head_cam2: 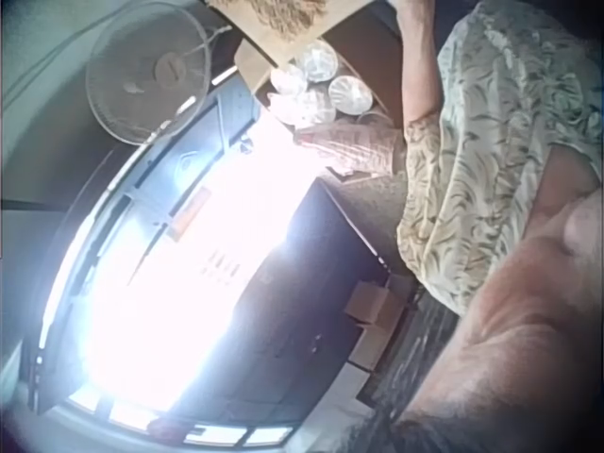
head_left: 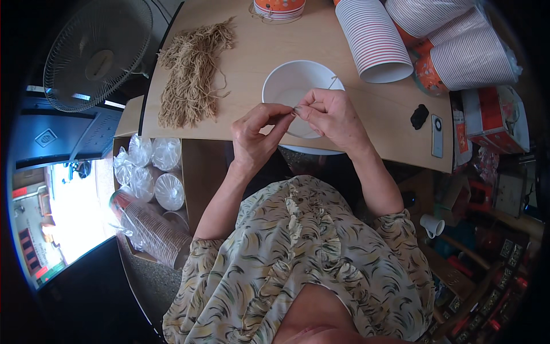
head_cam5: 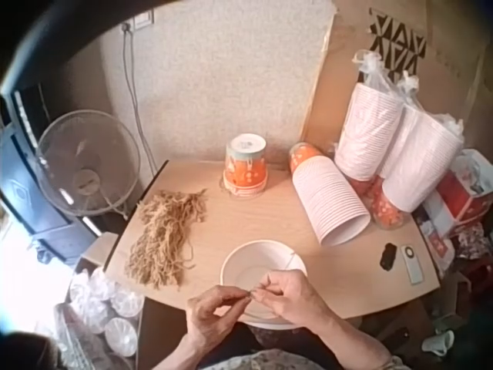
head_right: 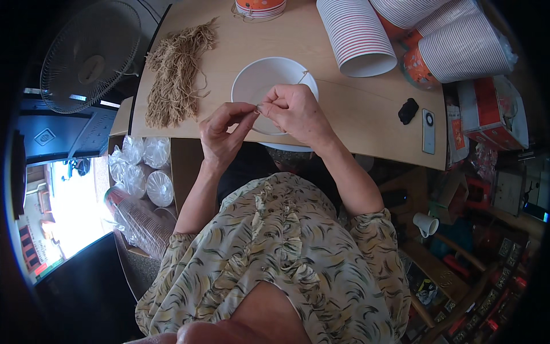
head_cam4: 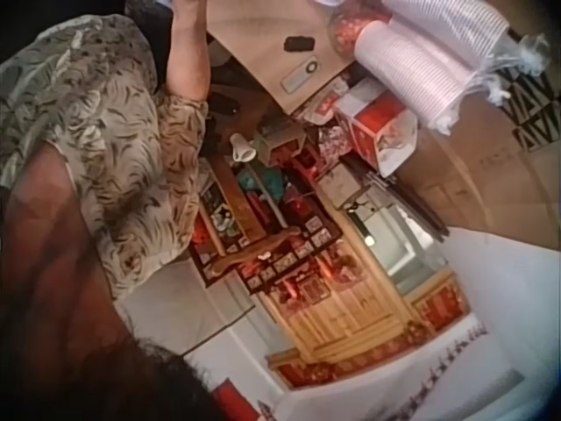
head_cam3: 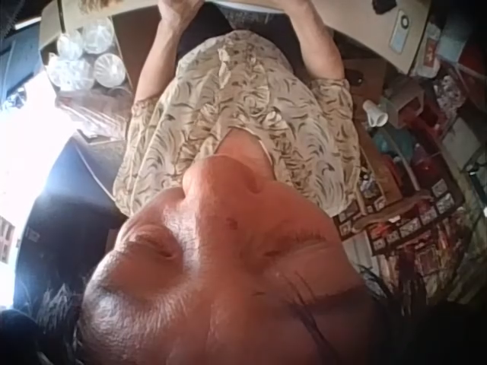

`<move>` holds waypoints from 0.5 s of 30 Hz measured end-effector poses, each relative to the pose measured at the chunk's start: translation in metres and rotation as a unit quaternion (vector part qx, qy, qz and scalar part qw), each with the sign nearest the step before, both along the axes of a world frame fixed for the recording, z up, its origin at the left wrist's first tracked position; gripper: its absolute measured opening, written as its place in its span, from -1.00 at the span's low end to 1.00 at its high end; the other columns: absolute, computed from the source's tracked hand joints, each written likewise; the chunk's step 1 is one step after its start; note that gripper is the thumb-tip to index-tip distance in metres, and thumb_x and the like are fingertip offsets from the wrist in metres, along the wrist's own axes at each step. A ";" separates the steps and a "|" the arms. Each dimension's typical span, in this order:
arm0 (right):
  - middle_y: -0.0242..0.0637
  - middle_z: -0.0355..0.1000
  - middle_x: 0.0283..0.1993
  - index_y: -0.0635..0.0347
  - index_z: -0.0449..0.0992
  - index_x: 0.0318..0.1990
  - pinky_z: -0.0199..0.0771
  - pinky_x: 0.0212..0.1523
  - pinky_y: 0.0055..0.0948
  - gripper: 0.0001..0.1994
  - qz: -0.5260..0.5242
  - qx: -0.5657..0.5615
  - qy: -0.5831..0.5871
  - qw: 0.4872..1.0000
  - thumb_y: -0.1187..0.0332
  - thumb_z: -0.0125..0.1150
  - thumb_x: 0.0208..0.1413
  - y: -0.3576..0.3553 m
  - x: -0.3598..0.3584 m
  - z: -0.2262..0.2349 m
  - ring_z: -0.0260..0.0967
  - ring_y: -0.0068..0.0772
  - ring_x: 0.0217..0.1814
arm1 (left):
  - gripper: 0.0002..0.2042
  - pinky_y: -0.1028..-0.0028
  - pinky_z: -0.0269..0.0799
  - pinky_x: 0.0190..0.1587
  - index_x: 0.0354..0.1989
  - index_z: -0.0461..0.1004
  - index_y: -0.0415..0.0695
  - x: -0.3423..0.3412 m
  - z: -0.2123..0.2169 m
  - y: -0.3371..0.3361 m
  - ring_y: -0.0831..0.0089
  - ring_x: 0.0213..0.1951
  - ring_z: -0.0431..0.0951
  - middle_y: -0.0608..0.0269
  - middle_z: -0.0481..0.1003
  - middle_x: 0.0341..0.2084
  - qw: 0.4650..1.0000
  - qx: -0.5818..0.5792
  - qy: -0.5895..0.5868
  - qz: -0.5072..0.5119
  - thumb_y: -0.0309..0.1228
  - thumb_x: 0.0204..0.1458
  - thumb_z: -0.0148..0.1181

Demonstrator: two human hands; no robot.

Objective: The person is preparing paper cups by manipulating and attaching rubber bands to them at a workbench.

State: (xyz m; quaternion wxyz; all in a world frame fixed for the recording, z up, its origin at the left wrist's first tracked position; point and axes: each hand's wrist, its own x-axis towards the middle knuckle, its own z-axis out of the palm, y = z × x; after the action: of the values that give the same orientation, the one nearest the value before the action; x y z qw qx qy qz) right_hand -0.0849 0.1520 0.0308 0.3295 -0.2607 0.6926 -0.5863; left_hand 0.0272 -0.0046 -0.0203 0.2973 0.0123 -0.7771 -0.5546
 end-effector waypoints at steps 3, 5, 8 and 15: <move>-0.54 0.31 -0.61 0.36 0.52 -0.29 0.07 -0.62 -0.65 -0.90 -0.011 -0.002 0.003 1.000 0.48 0.20 0.25 -0.001 0.002 -0.002 0.12 -0.79 -0.61 | -0.82 0.51 0.66 -0.23 -0.17 0.61 -0.26 -0.001 0.007 -0.002 0.46 -0.30 0.69 0.19 0.64 -0.32 0.999 -0.030 0.014 -0.003 -0.64 0.03 0.38; -0.54 0.31 -0.61 0.36 0.52 -0.29 0.07 -0.61 -0.65 -0.89 -0.006 0.002 0.000 1.000 0.48 0.20 0.25 0.000 0.002 0.001 0.13 -0.79 -0.61 | -0.82 0.50 0.65 -0.25 -0.19 0.61 -0.25 0.000 0.007 0.003 0.46 -0.30 0.69 0.19 0.64 -0.32 1.000 -0.018 0.012 0.017 -0.64 0.02 0.38; -0.55 0.31 -0.60 0.36 0.53 -0.29 0.08 -0.61 -0.66 -0.89 0.000 -0.004 -0.014 1.000 0.48 0.20 0.25 -0.001 0.001 0.000 0.13 -0.79 -0.61 | -0.82 0.49 0.65 -0.28 -0.21 0.62 -0.22 0.000 0.006 0.001 0.46 -0.30 0.68 0.19 0.64 -0.33 0.996 -0.072 0.035 0.038 -0.64 0.00 0.38; -0.51 0.36 -0.53 0.36 0.54 -0.22 0.13 -0.57 -0.66 -0.88 0.012 -0.004 -0.031 0.999 0.45 0.20 0.27 0.002 -0.003 0.000 0.17 -0.78 -0.56 | -0.87 0.53 0.60 -0.30 -0.24 0.60 -0.22 0.003 0.009 -0.001 0.49 -0.34 0.66 0.21 0.64 -0.36 0.997 -0.068 -0.016 0.016 -0.62 0.03 0.37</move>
State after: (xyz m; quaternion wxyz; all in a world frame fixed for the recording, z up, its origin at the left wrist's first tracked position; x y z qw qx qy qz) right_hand -0.0879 0.1539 0.0308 0.3569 -0.2522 0.6765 -0.5928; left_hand 0.0298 -0.0057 -0.0112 0.2939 0.0132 -0.8171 -0.4957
